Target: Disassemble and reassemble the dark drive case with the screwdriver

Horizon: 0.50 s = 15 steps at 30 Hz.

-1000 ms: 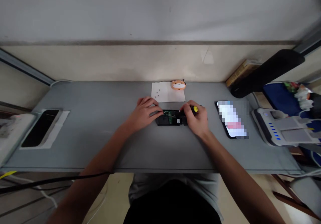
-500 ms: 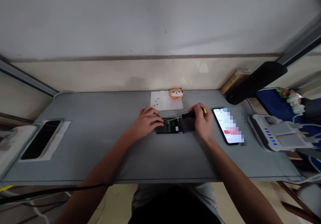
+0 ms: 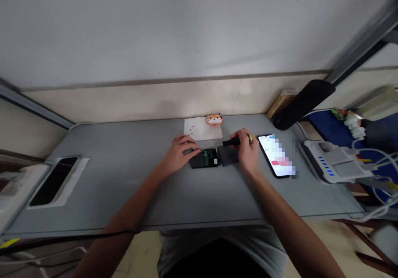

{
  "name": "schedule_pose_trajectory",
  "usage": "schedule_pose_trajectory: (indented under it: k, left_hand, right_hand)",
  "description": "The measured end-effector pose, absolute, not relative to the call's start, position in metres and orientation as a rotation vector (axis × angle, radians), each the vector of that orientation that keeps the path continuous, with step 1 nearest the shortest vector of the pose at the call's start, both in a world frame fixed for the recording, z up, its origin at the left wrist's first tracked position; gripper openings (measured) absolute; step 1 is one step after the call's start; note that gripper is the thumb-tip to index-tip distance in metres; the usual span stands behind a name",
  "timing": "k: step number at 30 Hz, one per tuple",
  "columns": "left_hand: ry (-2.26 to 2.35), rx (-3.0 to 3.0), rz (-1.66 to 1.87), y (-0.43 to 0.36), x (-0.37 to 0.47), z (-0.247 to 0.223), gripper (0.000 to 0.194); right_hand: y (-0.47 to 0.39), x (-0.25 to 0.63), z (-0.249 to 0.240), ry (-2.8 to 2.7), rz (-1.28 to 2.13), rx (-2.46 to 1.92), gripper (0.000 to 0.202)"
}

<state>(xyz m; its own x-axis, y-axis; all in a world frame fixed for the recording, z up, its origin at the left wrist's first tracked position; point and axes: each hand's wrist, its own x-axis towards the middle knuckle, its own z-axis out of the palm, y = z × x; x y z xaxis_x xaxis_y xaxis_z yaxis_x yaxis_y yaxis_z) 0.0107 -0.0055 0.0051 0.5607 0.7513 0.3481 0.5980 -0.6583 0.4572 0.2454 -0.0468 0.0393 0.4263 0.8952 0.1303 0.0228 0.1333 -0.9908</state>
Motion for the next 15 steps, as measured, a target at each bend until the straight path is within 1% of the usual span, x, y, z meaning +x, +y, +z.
schedule_pose_trajectory:
  k: [8,15]
  left_hand:
    - [1.218,2.642,0.598,0.061,0.055,0.014,0.015]
    - [1.256,2.639,0.539,0.076,0.067,0.012,0.015]
  right_hand:
    - [-0.026,0.268,0.028,-0.549,0.818,-1.298,0.031]
    - [-0.024,0.270,0.027,-0.463,0.860,-1.260,0.030]
